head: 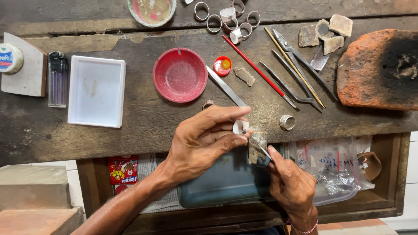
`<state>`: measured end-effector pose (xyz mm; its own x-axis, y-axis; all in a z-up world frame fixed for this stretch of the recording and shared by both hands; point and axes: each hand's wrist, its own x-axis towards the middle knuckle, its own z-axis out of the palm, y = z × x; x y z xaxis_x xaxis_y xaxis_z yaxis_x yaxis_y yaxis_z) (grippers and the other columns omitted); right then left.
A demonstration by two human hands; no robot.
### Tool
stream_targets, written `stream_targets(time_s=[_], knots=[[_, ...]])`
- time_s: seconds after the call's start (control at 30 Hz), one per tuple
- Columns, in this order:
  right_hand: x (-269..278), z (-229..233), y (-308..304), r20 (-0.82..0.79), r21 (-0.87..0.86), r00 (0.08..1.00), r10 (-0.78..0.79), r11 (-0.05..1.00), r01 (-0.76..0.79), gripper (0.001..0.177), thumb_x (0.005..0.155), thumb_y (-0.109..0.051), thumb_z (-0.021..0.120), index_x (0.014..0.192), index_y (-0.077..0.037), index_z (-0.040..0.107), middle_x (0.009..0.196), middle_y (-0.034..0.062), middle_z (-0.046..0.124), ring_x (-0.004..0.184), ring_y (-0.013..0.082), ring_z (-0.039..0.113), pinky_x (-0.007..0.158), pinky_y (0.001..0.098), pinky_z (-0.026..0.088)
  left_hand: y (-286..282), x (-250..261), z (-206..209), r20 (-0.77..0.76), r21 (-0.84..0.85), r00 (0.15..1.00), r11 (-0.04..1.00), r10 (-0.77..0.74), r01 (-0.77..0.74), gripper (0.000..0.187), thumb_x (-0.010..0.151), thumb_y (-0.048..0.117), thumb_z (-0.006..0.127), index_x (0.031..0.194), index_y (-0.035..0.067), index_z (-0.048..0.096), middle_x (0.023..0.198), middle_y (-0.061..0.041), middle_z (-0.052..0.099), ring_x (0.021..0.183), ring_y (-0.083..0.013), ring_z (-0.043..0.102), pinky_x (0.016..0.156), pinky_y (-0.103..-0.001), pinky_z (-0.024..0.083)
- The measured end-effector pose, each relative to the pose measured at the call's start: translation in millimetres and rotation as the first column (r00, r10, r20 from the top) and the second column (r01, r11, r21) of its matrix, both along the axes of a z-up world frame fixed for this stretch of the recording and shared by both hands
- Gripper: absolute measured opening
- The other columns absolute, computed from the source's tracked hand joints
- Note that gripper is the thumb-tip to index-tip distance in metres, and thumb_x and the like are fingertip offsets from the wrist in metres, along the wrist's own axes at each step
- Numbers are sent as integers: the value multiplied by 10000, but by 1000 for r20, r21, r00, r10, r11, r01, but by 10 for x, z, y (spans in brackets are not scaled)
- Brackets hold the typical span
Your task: Polishing the interior of a metal ring using a small hand tool at a jeweler's workbench
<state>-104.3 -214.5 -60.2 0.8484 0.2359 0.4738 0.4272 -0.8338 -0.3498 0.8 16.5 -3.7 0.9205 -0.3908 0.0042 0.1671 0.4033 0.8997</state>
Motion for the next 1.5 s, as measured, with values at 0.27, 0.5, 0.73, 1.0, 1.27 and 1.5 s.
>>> stream_targets(time_s=[0.27, 0.5, 0.73, 1.0, 1.27, 1.5], knots=[[-8, -29, -11, -9, -19, 1000, -8, 1000, 7, 302, 1066, -117, 556, 1325, 21, 630, 1093, 92, 760, 605, 194, 583, 605, 370, 480, 21, 31, 67, 88, 148, 996, 989, 1, -14, 317, 917, -50, 736, 1220, 24, 676, 1237, -146, 633, 1118, -217, 734, 1059, -301, 630], [-11, -44, -15, -25, -2, 1000, 3, 1000, -3, 306, 1064, -114, 545, 1317, 37, 625, 1130, 109, 752, 624, 198, 600, 615, 361, 490, 5, 22, 24, 66, 155, 998, 988, -9, -1, 331, 906, -61, 736, 1221, 2, 656, 1235, -131, 637, 1095, -256, 774, 1020, -295, 635], [5, -26, 2, -26, 15, 1000, 12, 1000, -11, 297, 1061, -82, 550, 1319, 50, 615, 1111, 123, 750, 654, 209, 624, 632, 364, 498, 19, 34, 40, 101, 198, 995, 980, -14, -6, 317, 923, -36, 727, 1227, 13, 653, 1226, -116, 632, 1083, -210, 767, 1012, -274, 633], [-4, -47, -1, -34, 21, 999, 20, 1000, -19, 301, 1067, -82, 531, 1322, 60, 602, 1165, 140, 746, 676, 218, 646, 646, 363, 510, 32, 31, 21, 234, 271, 972, 961, -10, -55, 312, 947, -13, 720, 1244, 53, 652, 1224, -151, 627, 1091, -170, 696, 988, -275, 664], [-9, -58, 9, -30, 28, 999, 21, 999, -21, 299, 1066, -84, 526, 1312, 65, 606, 1121, 142, 746, 665, 217, 639, 629, 361, 507, 9, 14, 28, 90, 232, 996, 972, 4, -25, 351, 911, -20, 720, 1245, -9, 614, 1181, -137, 677, 1102, -205, 740, 1027, -336, 644], [-2, -58, 15, -30, 27, 999, 13, 1000, -12, 289, 1061, -77, 539, 1300, 66, 615, 1081, 148, 746, 684, 231, 657, 653, 370, 521, 2, 19, 26, 80, 229, 997, 973, 2, -20, 325, 907, -21, 721, 1216, 2, 622, 1206, -134, 661, 1101, -199, 732, 1033, -345, 643]])
